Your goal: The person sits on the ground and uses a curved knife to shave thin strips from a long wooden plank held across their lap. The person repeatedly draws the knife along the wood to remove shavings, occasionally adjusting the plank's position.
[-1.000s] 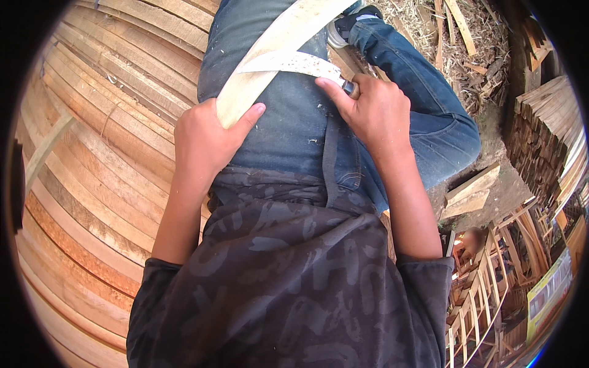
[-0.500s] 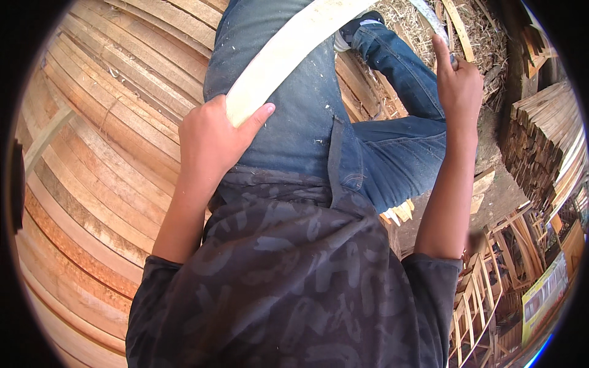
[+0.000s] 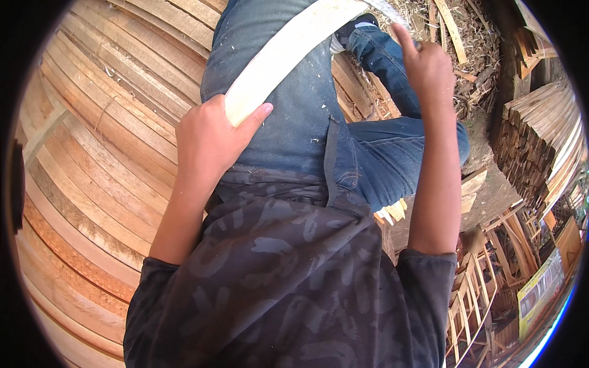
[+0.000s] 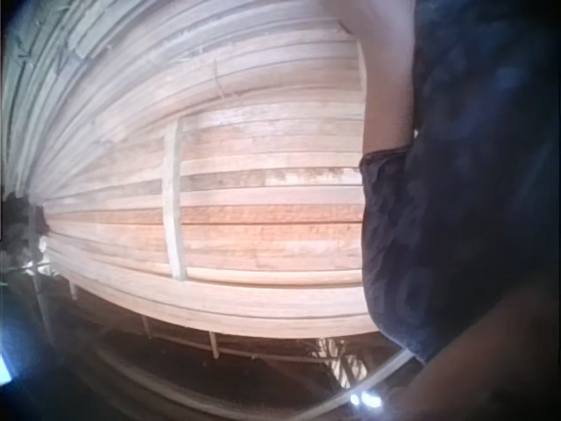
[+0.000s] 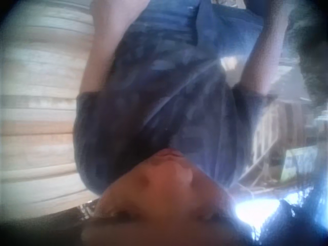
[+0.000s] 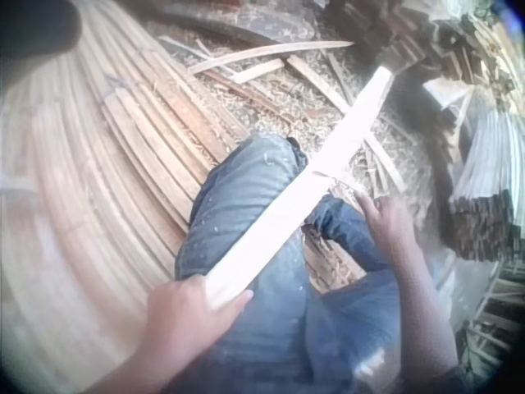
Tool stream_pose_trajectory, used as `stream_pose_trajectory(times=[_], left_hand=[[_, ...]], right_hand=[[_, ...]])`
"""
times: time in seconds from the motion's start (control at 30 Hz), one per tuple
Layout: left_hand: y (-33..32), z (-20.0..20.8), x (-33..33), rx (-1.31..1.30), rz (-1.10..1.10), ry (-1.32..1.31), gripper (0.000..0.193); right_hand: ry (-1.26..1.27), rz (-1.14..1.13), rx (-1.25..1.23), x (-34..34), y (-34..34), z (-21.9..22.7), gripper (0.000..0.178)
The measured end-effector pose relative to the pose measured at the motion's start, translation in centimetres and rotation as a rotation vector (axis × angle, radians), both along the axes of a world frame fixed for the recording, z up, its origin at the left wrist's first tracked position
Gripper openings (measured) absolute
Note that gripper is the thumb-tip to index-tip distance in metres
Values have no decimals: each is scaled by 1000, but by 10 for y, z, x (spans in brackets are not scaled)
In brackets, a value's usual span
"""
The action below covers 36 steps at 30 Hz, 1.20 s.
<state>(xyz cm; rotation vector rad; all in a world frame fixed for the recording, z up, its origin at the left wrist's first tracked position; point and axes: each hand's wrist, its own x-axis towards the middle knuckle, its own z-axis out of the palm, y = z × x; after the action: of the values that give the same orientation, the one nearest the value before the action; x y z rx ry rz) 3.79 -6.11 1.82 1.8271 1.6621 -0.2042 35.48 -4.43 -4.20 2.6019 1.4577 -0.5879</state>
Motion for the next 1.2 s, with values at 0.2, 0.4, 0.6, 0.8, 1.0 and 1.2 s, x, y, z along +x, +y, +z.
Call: stream_pose_trajectory(times=[0.2, 0.4, 0.6, 0.8, 1.0, 1.2], left_hand=[[2, -4, -6, -12, -4, -52, 60], [3, -4, -6, -56, 36, -138, 56], [6, -3, -18, -179, 49, -265, 41], [16, 2, -30, -448, 107, -388, 30], [-7, 5, -33, -367, 167, -445, 35], [-19, 10, -24, -358, 179, -378, 38]], right_hand=[[16, -156, 147, 79, -39, 13, 73], [423, -252, 270, -7, -116, -18, 53], [281, -204, 65, -84, -112, -9, 47], [650, -184, 72, -61, -96, -3, 44], [316, 26, 324, -103, -86, 16, 38], [120, 122, 244, -110, -74, 23, 23]])
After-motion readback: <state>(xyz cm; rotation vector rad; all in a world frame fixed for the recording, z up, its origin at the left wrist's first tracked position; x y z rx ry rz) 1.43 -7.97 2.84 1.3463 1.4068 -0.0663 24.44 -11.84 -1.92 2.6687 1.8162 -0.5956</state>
